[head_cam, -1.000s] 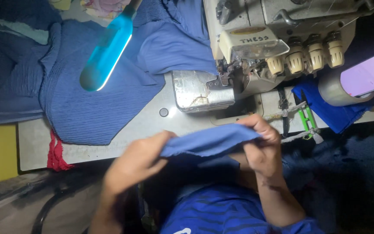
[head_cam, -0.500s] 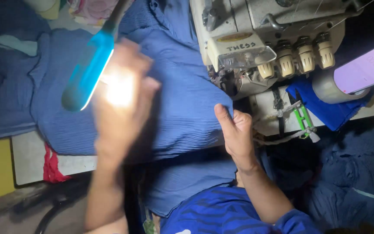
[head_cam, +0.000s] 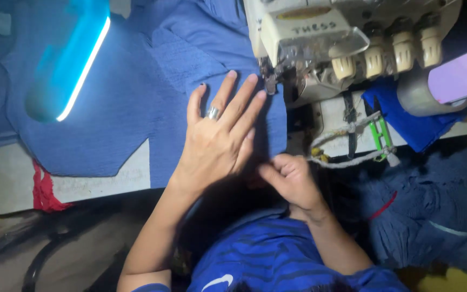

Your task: Sort and stack blue fabric pieces at a sewing workstation

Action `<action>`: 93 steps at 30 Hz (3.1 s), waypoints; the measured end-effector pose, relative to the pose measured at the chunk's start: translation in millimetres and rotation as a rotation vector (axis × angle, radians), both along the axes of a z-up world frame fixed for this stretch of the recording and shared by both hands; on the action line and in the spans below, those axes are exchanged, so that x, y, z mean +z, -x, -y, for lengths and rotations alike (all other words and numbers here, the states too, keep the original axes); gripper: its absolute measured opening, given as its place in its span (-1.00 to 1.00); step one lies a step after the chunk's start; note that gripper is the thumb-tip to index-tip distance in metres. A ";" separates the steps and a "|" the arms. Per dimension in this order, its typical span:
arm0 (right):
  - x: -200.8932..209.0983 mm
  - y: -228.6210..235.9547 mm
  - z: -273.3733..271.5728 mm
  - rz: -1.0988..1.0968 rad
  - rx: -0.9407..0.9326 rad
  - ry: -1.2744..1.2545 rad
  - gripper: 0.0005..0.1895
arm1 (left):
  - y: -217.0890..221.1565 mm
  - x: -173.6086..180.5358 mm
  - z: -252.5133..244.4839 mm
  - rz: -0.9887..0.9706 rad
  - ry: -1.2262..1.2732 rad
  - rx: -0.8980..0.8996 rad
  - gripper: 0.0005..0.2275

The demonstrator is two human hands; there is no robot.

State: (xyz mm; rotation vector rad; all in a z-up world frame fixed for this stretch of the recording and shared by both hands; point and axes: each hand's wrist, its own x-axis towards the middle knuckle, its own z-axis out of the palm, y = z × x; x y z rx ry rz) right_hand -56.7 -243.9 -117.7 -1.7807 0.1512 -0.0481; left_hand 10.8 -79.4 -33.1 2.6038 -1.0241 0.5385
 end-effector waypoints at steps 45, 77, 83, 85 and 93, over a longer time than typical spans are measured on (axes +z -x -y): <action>-42.1 74.8 55.7 -0.247 0.768 0.521 -0.77 | 107.2 -70.8 -104.7 -0.556 0.330 -0.038 -0.79; 8.6 -20.1 9.7 0.003 0.029 -0.803 -0.47 | -42.5 9.5 20.6 -0.129 0.156 -0.023 -0.83; 6.2 -21.2 9.1 0.035 0.038 -0.707 -0.54 | -44.8 8.5 20.2 -0.180 0.232 -0.040 -0.89; 2.9 -19.5 7.8 0.063 0.030 -0.665 -0.66 | -41.9 9.9 21.9 -0.167 0.219 -0.022 -0.88; 5.3 -20.0 -0.8 0.176 -0.026 -0.480 -0.91 | -38.9 10.8 23.5 -0.173 0.212 0.032 -0.92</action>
